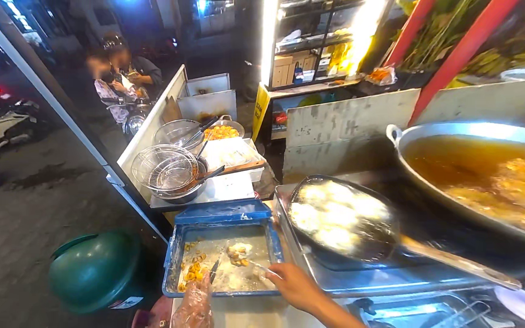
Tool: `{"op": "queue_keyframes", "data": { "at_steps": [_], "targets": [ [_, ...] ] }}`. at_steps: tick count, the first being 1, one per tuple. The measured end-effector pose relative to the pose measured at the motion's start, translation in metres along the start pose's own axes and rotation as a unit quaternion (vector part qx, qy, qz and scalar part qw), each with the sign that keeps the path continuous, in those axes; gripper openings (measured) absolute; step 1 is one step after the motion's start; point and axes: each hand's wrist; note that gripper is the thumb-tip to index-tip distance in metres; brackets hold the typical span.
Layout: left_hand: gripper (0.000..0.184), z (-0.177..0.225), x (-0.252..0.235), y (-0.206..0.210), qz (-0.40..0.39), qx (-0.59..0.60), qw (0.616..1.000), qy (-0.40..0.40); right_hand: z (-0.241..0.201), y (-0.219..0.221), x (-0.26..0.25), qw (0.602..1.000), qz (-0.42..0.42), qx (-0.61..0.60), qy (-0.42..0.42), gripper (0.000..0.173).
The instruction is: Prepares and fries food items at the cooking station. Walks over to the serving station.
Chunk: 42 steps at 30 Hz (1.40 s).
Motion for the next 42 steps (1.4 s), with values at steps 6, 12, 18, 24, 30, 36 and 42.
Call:
{"op": "queue_keyframes", "data": {
  "at_steps": [6,12,18,24,30,36,42],
  "targets": [
    [0.054,0.002,-0.002,0.008,-0.061,-0.002,0.997,-0.040,0.002,0.002,0.002,1.000,0.008,0.008,0.008,0.039],
    [0.052,-0.024,-0.006,-0.002,-0.047,0.048,0.997,-0.047,0.001,-0.004,0.003,0.998,0.012,0.064,0.000,0.040],
    [0.053,-0.027,-0.001,0.005,-0.147,0.037,0.988,-0.008,-0.003,-0.003,0.003,0.999,0.017,0.049,-0.010,0.038],
    [0.053,-0.044,-0.009,-0.014,-0.139,0.032,0.988,-0.056,-0.009,-0.003,0.001,0.996,0.018,0.079,-0.030,0.041],
    [0.049,-0.073,-0.016,0.001,-0.113,0.129,0.984,-0.044,-0.029,0.016,-0.017,0.929,-0.080,0.351,-0.081,0.039],
    [0.048,-0.088,-0.017,0.032,-0.101,0.264,0.958,-0.045,-0.043,0.028,-0.019,0.861,-0.192,0.446,-0.150,0.030],
    [0.047,-0.095,-0.019,0.043,-0.087,0.294,0.952,-0.025,-0.046,0.001,-0.029,0.852,-0.267,0.431,-0.129,0.028]
  ]
}}
Point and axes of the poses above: each hand's wrist, its own x-axis away from the middle knuckle, its own y-axis out of the palm, z = x × y, and after that the axes turned 6 degrees about z, right-handed
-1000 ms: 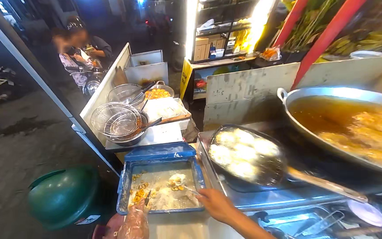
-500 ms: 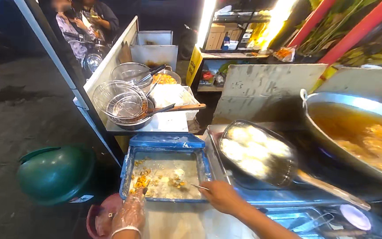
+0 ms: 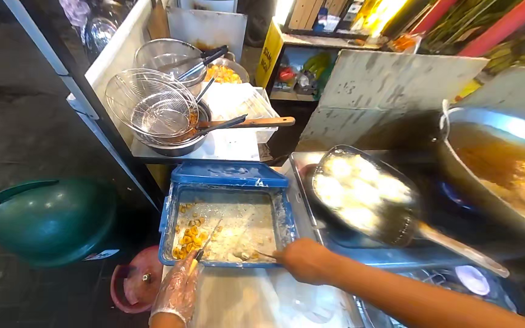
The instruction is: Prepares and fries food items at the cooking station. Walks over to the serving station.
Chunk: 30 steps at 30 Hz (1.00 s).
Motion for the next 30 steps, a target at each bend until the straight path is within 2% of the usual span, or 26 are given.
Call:
{"op": "queue_keyframes", "data": {
  "at_steps": [3,5,7,10,12,13,17,22,25,27,30],
  "targets": [
    [0.047,0.002,-0.001,-0.005,0.007,0.016,1.000,0.008,0.024,0.005,0.008,0.988,0.043,-0.145,0.019,0.039],
    [0.047,0.000,-0.002,-0.006,0.022,0.043,0.999,0.014,0.035,0.016,0.016,0.960,0.076,-0.268,0.038,0.040],
    [0.046,-0.003,-0.003,-0.007,0.029,0.065,0.997,0.010,0.037,0.034,0.026,0.903,0.101,-0.408,0.085,0.035],
    [0.047,-0.005,-0.007,-0.008,0.031,0.084,0.996,0.008,0.023,0.063,0.041,0.772,0.102,-0.602,0.177,0.028],
    [0.046,-0.004,-0.011,-0.008,0.029,0.086,0.996,0.009,0.013,0.073,0.053,0.714,0.105,-0.661,0.205,0.026],
    [0.047,-0.003,-0.013,-0.008,0.029,0.083,0.996,0.013,0.010,0.074,0.059,0.699,0.109,-0.675,0.207,0.026],
    [0.047,-0.002,-0.022,-0.007,0.029,0.075,0.996,0.038,0.012,0.066,0.086,0.697,0.167,-0.678,0.163,0.025],
    [0.047,0.007,-0.030,-0.009,0.027,0.079,0.995,0.047,0.011,0.036,0.119,0.711,0.301,-0.634,0.051,0.025],
    [0.047,0.014,-0.030,-0.011,0.032,0.078,0.996,0.043,0.005,0.030,0.119,0.690,0.360,-0.628,0.017,0.025],
    [0.046,0.016,-0.029,-0.010,0.047,0.078,0.994,0.052,0.002,0.037,0.108,0.681,0.374,-0.629,0.019,0.025],
    [0.047,0.020,-0.025,-0.012,0.056,0.083,0.993,0.061,0.000,0.054,0.082,0.714,0.361,-0.596,0.069,0.027]
  ]
}}
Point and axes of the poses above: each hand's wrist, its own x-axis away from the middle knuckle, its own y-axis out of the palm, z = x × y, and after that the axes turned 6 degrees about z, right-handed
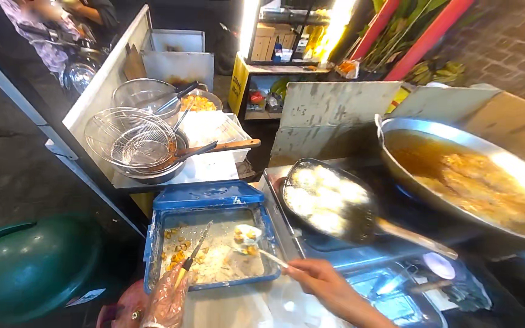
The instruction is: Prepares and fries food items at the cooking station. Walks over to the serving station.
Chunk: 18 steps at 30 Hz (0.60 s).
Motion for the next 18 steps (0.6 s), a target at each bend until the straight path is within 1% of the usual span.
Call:
{"op": "queue_keyframes", "data": {
  "at_steps": [3,5,7,10,13,15,16,17,18],
  "targets": [
    [0.047,0.003,0.009,-0.003,0.013,0.005,1.000,0.006,0.025,0.009,-0.009,0.997,-0.014,0.066,0.034,0.029],
    [0.045,0.005,0.018,-0.004,0.026,0.018,0.999,0.018,0.028,0.006,-0.011,0.996,-0.022,0.071,0.043,0.029],
    [0.043,0.011,0.024,-0.006,0.031,0.023,0.999,0.027,0.020,-0.006,-0.009,0.998,-0.016,0.055,0.034,0.027],
    [0.043,0.022,0.025,-0.003,0.034,0.033,0.998,0.052,-0.007,-0.043,0.008,0.999,0.017,0.027,0.005,0.026],
    [0.049,0.050,0.020,0.001,0.002,0.074,0.996,0.051,-0.029,-0.097,0.036,0.996,0.066,0.039,-0.035,0.028],
    [0.049,0.066,0.012,0.008,-0.020,0.089,0.991,0.093,-0.035,-0.130,0.059,0.987,0.122,0.087,-0.060,0.030],
    [0.047,0.076,0.008,0.013,-0.029,0.091,0.988,0.122,-0.035,-0.143,0.069,0.975,0.158,0.135,-0.073,0.031],
    [0.044,0.088,0.003,0.018,-0.036,0.086,0.984,0.150,-0.031,-0.155,0.077,0.955,0.198,0.204,-0.089,0.033],
    [0.043,0.102,-0.001,0.023,-0.043,0.073,0.982,0.168,-0.024,-0.164,0.082,0.922,0.240,0.283,-0.113,0.034]
  ]
}}
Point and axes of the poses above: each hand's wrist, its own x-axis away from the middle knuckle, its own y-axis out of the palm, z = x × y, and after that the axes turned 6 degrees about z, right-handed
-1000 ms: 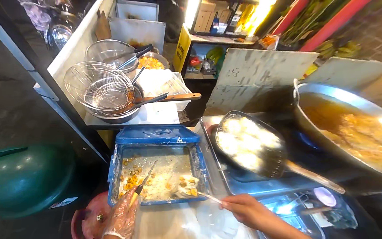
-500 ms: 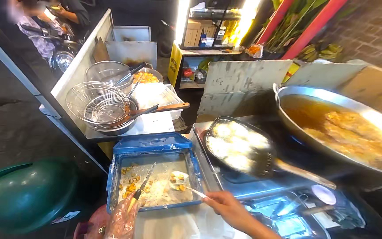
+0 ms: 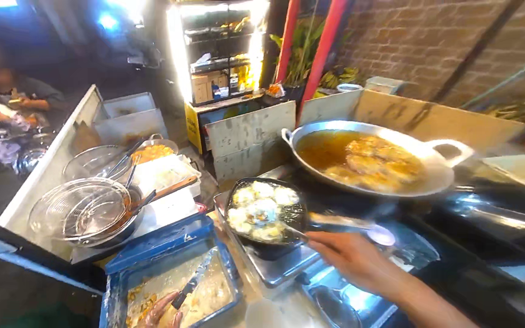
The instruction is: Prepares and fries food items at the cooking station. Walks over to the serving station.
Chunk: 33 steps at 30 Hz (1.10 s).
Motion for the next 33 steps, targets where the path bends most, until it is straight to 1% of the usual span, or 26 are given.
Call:
{"op": "queue_keyframes", "data": {
  "at_steps": [1,2,3,5,7,9,13,15,17,20,24,29,33],
  "targets": [
    [0.042,0.013,-0.009,0.007,-0.014,-0.019,1.000,0.011,0.012,-0.002,0.002,0.996,0.041,0.071,-0.032,0.033],
    [0.042,0.028,-0.019,0.015,-0.030,-0.032,0.999,0.020,0.024,-0.001,0.004,0.989,0.065,0.123,-0.047,0.031],
    [0.041,0.042,-0.028,0.024,-0.045,-0.044,0.997,0.035,0.035,0.001,0.005,0.984,0.072,0.159,-0.045,0.029],
    [0.040,0.067,-0.049,0.045,-0.068,-0.068,0.992,0.081,0.056,0.006,0.005,0.980,0.056,0.191,-0.014,0.028],
    [0.039,0.084,-0.070,0.069,-0.076,-0.106,0.984,0.119,0.071,0.013,0.007,0.980,0.043,0.194,0.008,0.028],
    [0.038,0.098,-0.088,0.092,-0.074,-0.130,0.980,0.133,0.080,0.018,0.009,0.982,0.047,0.180,0.023,0.029],
    [0.037,0.117,-0.108,0.130,-0.073,-0.146,0.977,0.140,0.090,0.018,0.012,0.983,0.034,0.175,0.051,0.033],
    [0.037,0.126,-0.110,0.144,-0.068,-0.149,0.977,0.135,0.098,0.018,0.014,0.984,0.049,0.166,0.042,0.033],
    [0.037,0.134,-0.111,0.155,-0.065,-0.159,0.976,0.138,0.104,0.015,0.015,0.985,0.053,0.162,0.038,0.034],
    [0.036,0.145,-0.112,0.164,-0.072,-0.203,0.965,0.149,0.112,0.011,0.014,0.987,0.045,0.152,0.035,0.035],
    [0.039,0.148,-0.111,0.173,-0.062,-0.246,0.952,0.168,0.120,0.006,0.011,0.990,0.033,0.132,0.027,0.036],
    [0.040,0.149,-0.113,0.180,-0.064,-0.262,0.950,0.159,0.126,0.004,0.007,0.992,0.020,0.123,0.021,0.036],
    [0.041,0.152,-0.115,0.184,-0.078,-0.266,0.952,0.130,0.128,0.003,0.004,0.991,0.010,0.128,0.019,0.037]
  ]
}}
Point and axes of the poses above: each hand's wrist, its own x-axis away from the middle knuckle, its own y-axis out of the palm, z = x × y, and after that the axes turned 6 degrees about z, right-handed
